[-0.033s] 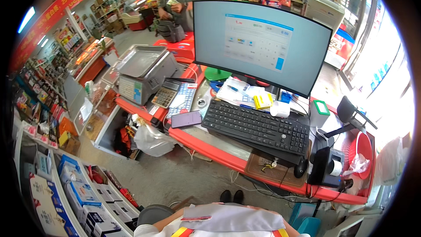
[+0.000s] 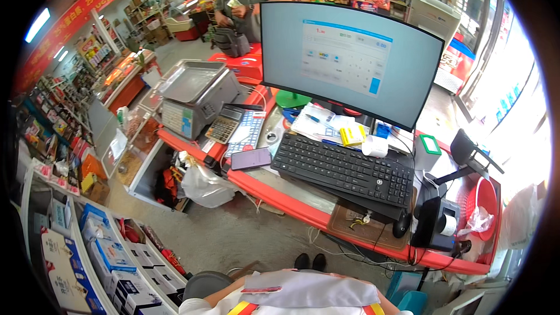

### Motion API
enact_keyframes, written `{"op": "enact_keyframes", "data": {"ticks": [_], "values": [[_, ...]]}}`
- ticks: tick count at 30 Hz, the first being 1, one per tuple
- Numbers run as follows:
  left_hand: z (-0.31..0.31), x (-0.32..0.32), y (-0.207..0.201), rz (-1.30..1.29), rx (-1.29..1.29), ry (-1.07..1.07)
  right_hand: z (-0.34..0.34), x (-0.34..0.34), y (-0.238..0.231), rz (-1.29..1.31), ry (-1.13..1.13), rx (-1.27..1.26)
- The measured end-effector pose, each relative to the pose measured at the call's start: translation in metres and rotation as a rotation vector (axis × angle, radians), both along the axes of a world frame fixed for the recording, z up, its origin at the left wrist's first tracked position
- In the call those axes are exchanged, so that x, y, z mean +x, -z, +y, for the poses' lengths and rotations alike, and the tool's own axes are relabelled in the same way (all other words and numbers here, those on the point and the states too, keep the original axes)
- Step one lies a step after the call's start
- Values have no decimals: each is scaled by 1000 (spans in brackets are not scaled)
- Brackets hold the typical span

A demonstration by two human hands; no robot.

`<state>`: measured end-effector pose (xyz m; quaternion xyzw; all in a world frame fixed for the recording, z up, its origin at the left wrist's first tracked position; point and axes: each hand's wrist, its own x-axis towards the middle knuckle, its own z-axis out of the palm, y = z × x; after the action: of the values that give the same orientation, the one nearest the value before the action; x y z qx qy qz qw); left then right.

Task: The person repairs a commercial ice machine in a convenience store. They remove the top cover, scrape ice from the internal components, and then reassemble the unit. The person also handles a customer transaction at the checkout counter, typing on a keyboard and processing cash payment.

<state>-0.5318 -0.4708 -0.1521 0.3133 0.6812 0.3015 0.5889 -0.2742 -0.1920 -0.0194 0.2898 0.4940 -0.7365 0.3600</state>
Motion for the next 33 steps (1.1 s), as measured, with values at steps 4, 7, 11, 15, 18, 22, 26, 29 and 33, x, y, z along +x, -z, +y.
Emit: {"op": "enact_keyframes", "data": {"ticks": [4,7,11,15,18,22,26,29,33], "values": [[-34,3,14,133,-126,-132,14,9,6,30,-51,0],[-59,3,23,207,-219,-193,20,18,13,51,-77,-5],[-82,-3,38,255,-314,-202,24,35,19,91,-104,-10],[-115,-12,45,308,-437,-177,30,44,46,228,-213,79],[-129,-25,45,368,-515,-98,36,49,89,323,-268,504],[-149,-47,48,439,-580,4,39,26,75,96,-410,1087],[-112,-91,53,579,-539,168,35,16,62,190,-226,1115],[-59,-99,46,626,-458,221,28,8,52,201,-174,1128],[6,-102,47,533,-260,232,13,11,58,232,-106,1131]]}}
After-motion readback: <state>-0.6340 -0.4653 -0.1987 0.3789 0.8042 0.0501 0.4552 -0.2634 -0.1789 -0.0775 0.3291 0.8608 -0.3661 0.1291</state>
